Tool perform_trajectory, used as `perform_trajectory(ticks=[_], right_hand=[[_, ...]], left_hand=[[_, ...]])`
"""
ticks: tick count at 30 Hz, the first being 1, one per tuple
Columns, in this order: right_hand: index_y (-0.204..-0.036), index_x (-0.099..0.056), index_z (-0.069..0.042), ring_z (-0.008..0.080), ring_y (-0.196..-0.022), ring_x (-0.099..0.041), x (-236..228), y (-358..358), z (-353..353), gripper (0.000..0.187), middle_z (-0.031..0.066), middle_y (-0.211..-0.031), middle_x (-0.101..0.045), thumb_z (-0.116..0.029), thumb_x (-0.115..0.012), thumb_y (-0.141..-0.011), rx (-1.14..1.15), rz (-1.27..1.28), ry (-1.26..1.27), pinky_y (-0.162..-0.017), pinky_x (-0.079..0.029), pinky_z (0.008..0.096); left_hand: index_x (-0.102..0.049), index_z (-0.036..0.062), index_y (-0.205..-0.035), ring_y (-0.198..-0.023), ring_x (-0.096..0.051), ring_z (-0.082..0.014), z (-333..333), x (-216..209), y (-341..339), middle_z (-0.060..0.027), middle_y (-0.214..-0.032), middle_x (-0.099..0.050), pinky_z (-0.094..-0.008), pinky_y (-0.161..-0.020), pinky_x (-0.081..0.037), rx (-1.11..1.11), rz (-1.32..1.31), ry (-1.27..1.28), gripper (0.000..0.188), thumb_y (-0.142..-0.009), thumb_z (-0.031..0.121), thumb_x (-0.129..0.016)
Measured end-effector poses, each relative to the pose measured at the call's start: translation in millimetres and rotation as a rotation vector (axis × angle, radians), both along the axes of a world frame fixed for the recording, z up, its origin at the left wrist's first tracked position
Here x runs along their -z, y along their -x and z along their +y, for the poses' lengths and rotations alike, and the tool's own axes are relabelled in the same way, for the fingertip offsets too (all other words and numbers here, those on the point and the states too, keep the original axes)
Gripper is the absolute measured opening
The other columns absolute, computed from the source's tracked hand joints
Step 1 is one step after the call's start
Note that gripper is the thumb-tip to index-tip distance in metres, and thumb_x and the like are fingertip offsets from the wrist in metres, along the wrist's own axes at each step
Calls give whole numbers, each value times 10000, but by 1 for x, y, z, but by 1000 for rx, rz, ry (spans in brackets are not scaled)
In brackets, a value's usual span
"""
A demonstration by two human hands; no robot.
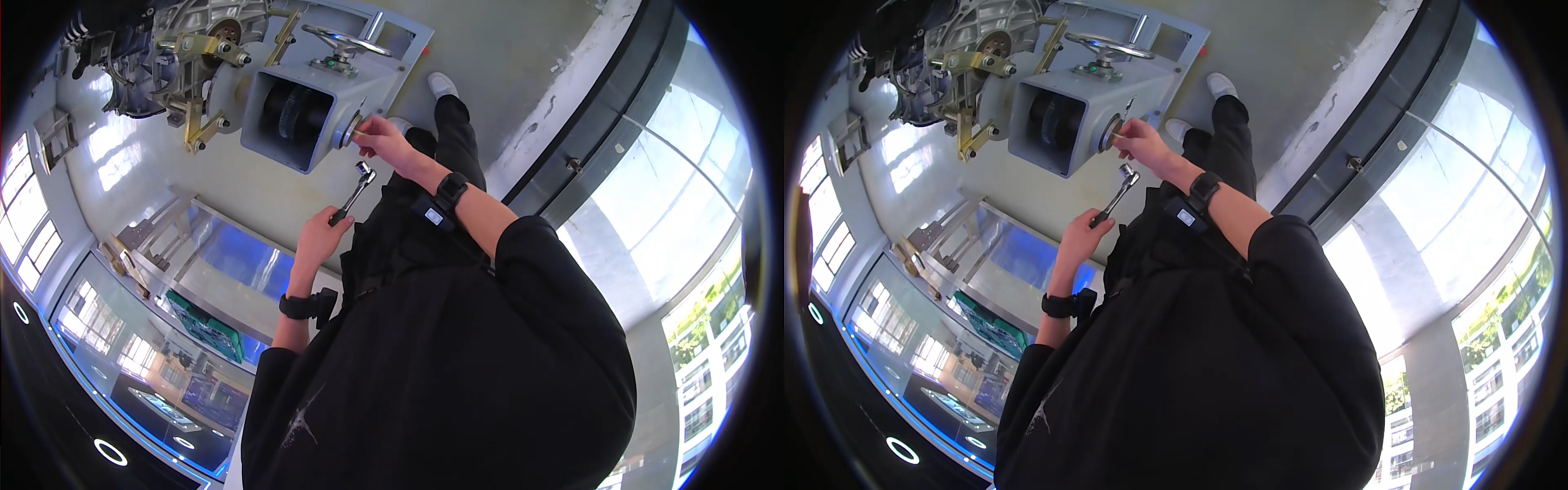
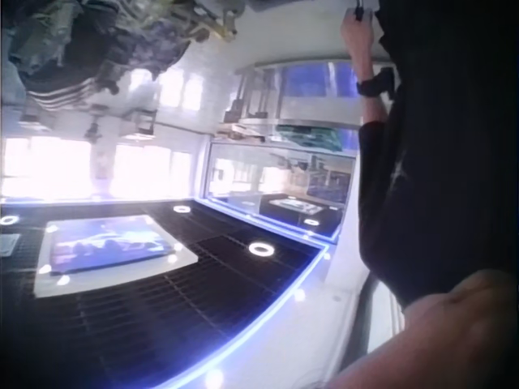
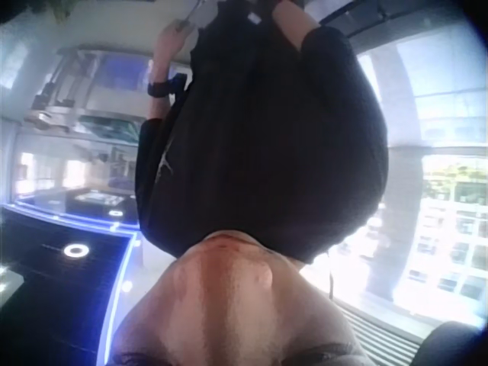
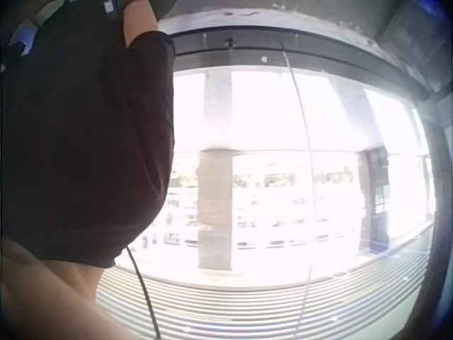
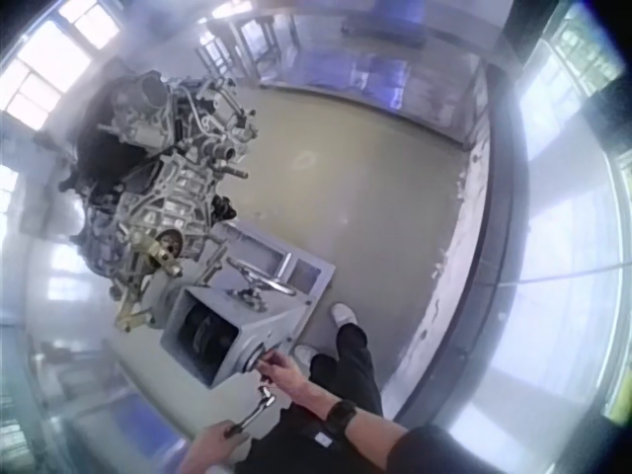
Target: The person uses a ratchet to loosen and remove a component from an engine assembly, places the part on a metal table, and then handles a square engine cover while another person assists.
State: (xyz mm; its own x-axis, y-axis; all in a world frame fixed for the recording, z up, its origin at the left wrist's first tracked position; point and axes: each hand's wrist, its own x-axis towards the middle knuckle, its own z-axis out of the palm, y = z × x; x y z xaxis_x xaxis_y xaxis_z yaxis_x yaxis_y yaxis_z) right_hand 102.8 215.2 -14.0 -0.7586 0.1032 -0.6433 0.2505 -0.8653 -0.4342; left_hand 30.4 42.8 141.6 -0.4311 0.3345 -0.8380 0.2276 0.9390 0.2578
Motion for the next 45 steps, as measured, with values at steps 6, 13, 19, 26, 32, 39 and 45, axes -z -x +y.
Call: perform_trajectory(ticks=[6,13,19,26,32,39,45], right_hand=[[-1078,-452,7,177,-782,-627,-13,3,-1,383,105,-972,-563,-183,-677,-833,6,-23,-234,-665,-496,328],[-1305,-297,51,234,-902,-618,-8,5,5,688,167,-1142,-485,-351,-656,-878,129,21,120,-841,-517,361],[-1260,-320,62,261,-909,-630,-10,9,-7,678,171,-1087,-528,-402,-648,-889,175,35,206,-883,-520,381],[-1201,-363,17,224,-862,-638,-7,7,-14,596,169,-1022,-565,-259,-741,-832,336,47,119,-823,-530,344],[-1197,-381,16,191,-867,-625,-7,4,-13,613,147,-1046,-561,-203,-770,-777,259,-29,-47,-815,-515,321],[-1240,-381,20,199,-950,-606,4,1,-1,634,130,-1100,-523,-179,-763,-774,148,18,-205,-828,-514,309],[-1241,-383,-12,208,-992,-589,3,-2,-4,581,123,-1136,-492,-103,-730,-784,197,18,-36,-858,-525,342]], left_hand=[[-600,-12,-918,-683,-585,-322,-9,0,-1,-182,-725,-602,-391,-644,-442,43,-18,66,391,-819,362,-654],[-593,-15,-893,-608,-494,-198,-13,4,0,-118,-658,-550,-351,-586,-396,20,-33,55,368,-828,340,-663],[-591,-16,-893,-604,-486,-192,-10,4,5,-117,-657,-551,-352,-583,-393,53,-23,66,362,-829,333,-663],[-586,-22,-880,-596,-476,-164,-6,3,10,-91,-639,-528,-330,-572,-385,69,-16,43,353,-838,319,-663],[-585,-25,-900,-636,-553,-276,1,4,12,-160,-695,-581,-368,-625,-433,109,-37,87,381,-828,342,-662],[-588,-12,-890,-603,-461,-152,5,7,11,-82,-651,-531,-328,-574,-380,89,-34,33,347,-841,323,-663],[-583,-12,-878,-599,-450,-158,8,5,8,-81,-645,-521,-328,-573,-380,93,-25,49,344,-842,322,-661]])
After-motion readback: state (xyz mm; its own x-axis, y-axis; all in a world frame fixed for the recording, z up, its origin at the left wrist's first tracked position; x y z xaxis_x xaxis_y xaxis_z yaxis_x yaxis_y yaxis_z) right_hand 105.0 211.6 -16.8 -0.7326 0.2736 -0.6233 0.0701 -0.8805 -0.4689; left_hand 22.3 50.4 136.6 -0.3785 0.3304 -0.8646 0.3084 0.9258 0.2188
